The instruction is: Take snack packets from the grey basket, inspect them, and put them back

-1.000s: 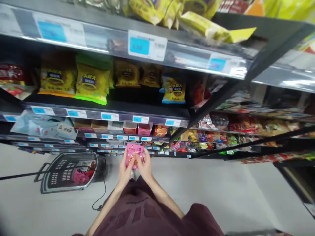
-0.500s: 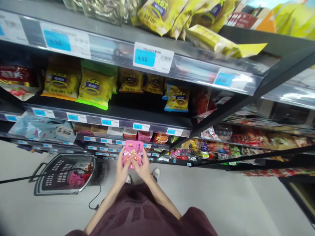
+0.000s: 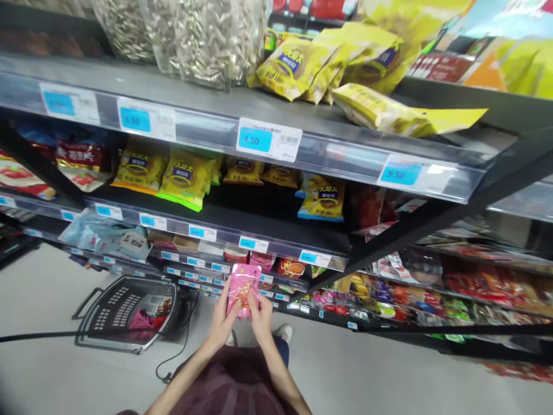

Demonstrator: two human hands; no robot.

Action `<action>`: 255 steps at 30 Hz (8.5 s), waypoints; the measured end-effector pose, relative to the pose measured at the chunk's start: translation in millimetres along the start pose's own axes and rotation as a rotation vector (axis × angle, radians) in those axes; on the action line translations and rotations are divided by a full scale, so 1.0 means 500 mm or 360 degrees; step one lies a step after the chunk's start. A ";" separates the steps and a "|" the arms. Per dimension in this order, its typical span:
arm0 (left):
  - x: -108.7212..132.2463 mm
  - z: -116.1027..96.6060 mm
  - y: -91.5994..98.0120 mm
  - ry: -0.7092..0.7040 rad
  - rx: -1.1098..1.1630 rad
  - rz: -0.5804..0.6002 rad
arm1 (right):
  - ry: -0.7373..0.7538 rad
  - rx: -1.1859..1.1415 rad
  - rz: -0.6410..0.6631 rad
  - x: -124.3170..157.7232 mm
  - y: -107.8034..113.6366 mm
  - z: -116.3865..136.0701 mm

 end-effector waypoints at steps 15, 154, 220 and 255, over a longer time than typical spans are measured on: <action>-0.019 0.039 -0.019 -0.0210 -0.0321 0.0127 | 0.0112 -0.0018 -0.0328 0.008 0.027 0.018; -0.020 0.063 0.053 0.0107 -0.0192 0.0119 | -0.0343 -0.0585 -0.0393 -0.002 -0.022 -0.004; -0.010 0.049 0.066 0.0193 -0.0174 0.0109 | -0.0069 -0.0494 -0.0504 -0.025 -0.010 -0.009; 0.009 0.052 0.048 -0.0577 -0.0668 0.0401 | -0.0224 -0.0624 -0.0505 -0.010 -0.005 0.014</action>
Point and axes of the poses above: each hand's wrist, its own x-axis away from the middle knuckle, its own y-axis out of the back of the hand, z = x × y, the point moved 3 cm from there along -x, towards the middle knuckle, and after that the axes turned 6 degrees about y, right-handed, at the moved point
